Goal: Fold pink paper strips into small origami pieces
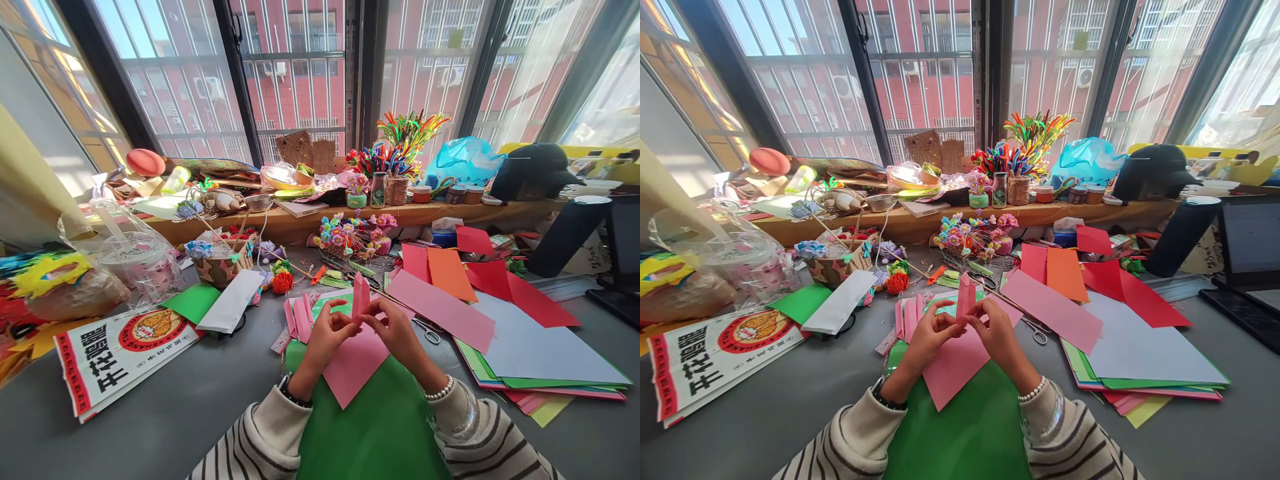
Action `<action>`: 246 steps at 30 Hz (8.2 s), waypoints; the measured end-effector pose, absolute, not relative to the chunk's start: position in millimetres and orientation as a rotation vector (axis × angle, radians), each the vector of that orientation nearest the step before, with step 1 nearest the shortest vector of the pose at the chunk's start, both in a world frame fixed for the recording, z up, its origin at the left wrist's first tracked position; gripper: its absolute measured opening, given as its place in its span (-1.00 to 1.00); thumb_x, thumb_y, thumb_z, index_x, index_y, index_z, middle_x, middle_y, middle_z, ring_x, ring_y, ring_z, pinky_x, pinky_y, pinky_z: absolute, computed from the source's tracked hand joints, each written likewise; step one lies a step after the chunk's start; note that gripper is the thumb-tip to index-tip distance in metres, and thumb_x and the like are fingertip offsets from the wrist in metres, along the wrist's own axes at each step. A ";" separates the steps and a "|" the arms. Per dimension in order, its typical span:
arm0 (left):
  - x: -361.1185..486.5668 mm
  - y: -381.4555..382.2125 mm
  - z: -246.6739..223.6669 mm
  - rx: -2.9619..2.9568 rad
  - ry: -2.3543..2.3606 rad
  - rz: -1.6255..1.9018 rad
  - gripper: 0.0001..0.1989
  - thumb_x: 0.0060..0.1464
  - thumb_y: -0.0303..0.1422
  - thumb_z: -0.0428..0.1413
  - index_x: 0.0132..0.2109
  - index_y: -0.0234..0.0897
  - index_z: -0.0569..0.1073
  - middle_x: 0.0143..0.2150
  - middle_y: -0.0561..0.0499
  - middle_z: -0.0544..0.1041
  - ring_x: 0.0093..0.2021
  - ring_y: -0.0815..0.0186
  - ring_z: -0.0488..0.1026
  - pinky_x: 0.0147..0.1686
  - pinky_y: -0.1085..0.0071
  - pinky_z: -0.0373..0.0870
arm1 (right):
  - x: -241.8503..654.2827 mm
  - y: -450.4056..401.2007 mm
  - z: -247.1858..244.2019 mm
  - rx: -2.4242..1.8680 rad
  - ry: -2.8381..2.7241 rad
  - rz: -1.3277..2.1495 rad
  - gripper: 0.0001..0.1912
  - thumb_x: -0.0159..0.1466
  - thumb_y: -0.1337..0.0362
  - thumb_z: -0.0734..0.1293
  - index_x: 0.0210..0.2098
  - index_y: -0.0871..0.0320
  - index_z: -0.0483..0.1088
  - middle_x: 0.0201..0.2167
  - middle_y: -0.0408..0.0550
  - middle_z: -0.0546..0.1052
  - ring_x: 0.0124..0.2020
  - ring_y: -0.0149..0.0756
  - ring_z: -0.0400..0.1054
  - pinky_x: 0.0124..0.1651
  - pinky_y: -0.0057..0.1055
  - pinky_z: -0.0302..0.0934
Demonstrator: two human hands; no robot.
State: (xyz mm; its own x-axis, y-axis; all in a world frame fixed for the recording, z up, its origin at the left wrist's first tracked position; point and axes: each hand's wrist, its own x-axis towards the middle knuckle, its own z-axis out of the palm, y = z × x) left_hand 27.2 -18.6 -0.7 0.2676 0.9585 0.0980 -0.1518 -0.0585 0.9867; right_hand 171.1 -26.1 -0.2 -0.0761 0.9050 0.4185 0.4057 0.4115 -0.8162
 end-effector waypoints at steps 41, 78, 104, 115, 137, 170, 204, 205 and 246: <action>25.6 -17.4 3.1 1.085 0.856 1.115 -0.47 -0.28 -0.33 0.21 -0.14 -0.31 0.17 -0.54 0.12 0.42 -0.44 0.29 0.45 -0.30 0.32 0.33 | 163.1 -27.1 -4.2 -1.147 -1.407 0.743 -0.75 0.07 0.11 0.23 -0.40 0.17 0.21 -0.45 -0.09 0.35 -0.49 -0.38 0.29 -0.59 -0.49 0.23; 25.6 -12.5 -5.9 1.091 0.787 1.015 -0.49 -0.33 -0.40 0.23 -0.18 -0.30 0.19 -0.60 0.16 0.37 -0.48 0.34 0.41 -0.35 0.33 0.32 | 153.8 -28.0 -13.3 -1.235 -1.535 0.583 -0.73 0.16 0.19 0.14 -0.63 0.16 0.14 -0.65 -0.20 0.25 -0.61 -0.45 0.14 -0.56 -0.52 0.05; 22.9 -13.3 -1.4 1.097 0.803 0.982 -0.46 -0.31 -0.38 0.23 -0.13 -0.30 0.19 -0.54 0.11 0.39 -0.45 0.31 0.42 -0.33 0.32 0.30 | 159.7 -29.0 -7.1 -1.175 -1.493 0.655 -0.76 0.13 0.17 0.18 -0.54 0.20 0.29 -0.57 -0.12 0.37 -0.56 -0.42 0.22 -0.53 -0.52 0.12; 22.8 -13.3 1.1 1.064 0.828 1.065 -0.48 -0.33 -0.39 0.24 -0.16 -0.33 0.21 -0.56 0.11 0.42 -0.48 0.35 0.40 -0.36 0.37 0.30 | 161.8 -28.7 -6.6 -1.239 -1.659 0.436 -0.76 0.15 0.22 0.16 -0.57 0.18 0.30 -0.58 -0.11 0.34 -0.55 -0.41 0.21 -0.52 -0.50 0.10; 19.4 -11.3 -0.8 0.951 0.861 1.145 -0.49 -0.31 -0.37 0.23 -0.15 -0.31 0.21 -0.55 0.12 0.42 -0.49 0.37 0.39 -0.38 0.43 0.26 | 158.1 -27.8 -3.9 -1.108 -1.408 1.153 -0.74 0.03 0.13 0.26 -0.57 0.22 0.35 -0.66 -0.20 0.32 -0.63 -0.49 0.15 -0.57 -0.55 0.07; 20.0 -12.1 -0.1 0.933 0.870 1.127 -0.47 -0.37 -0.40 0.25 -0.17 -0.31 0.22 -0.59 0.18 0.35 -0.49 0.40 0.37 -0.37 0.45 0.24 | 158.1 -25.4 -10.5 -1.086 -1.691 0.819 -0.75 0.17 0.15 0.12 -0.49 0.18 0.27 -0.53 -0.12 0.33 -0.54 -0.43 0.19 -0.53 -0.53 0.11; 19.0 -11.0 -5.7 0.927 0.877 1.193 -0.51 -0.34 -0.41 0.22 -0.21 -0.29 0.19 -0.54 0.14 0.40 -0.47 0.37 0.39 -0.36 0.43 0.26 | 151.3 -26.1 -17.5 -1.025 -1.653 0.939 -0.77 0.16 0.15 0.14 -0.50 0.17 0.22 -0.53 -0.15 0.27 -0.55 -0.46 0.16 -0.54 -0.52 0.12; 19.1 -10.7 -5.5 0.919 0.879 1.199 -0.51 -0.35 -0.40 0.23 -0.21 -0.29 0.20 -0.54 0.15 0.40 -0.48 0.38 0.39 -0.36 0.43 0.25 | 151.7 -25.8 -18.1 -1.013 -1.646 0.969 -0.77 0.16 0.15 0.14 -0.49 0.17 0.22 -0.53 -0.15 0.27 -0.55 -0.46 0.16 -0.54 -0.52 0.13; 25.7 -12.4 -5.1 1.210 0.949 1.040 -0.32 -0.35 -0.38 0.23 -0.06 -0.33 0.07 -0.59 0.07 0.45 -0.51 0.28 0.44 -0.49 0.40 0.32 | 162.6 -26.1 -6.0 -1.217 -1.433 1.045 -0.73 0.03 0.12 0.25 -0.57 0.23 0.36 -0.62 -0.11 0.41 -0.60 -0.43 0.20 -0.53 -0.50 0.09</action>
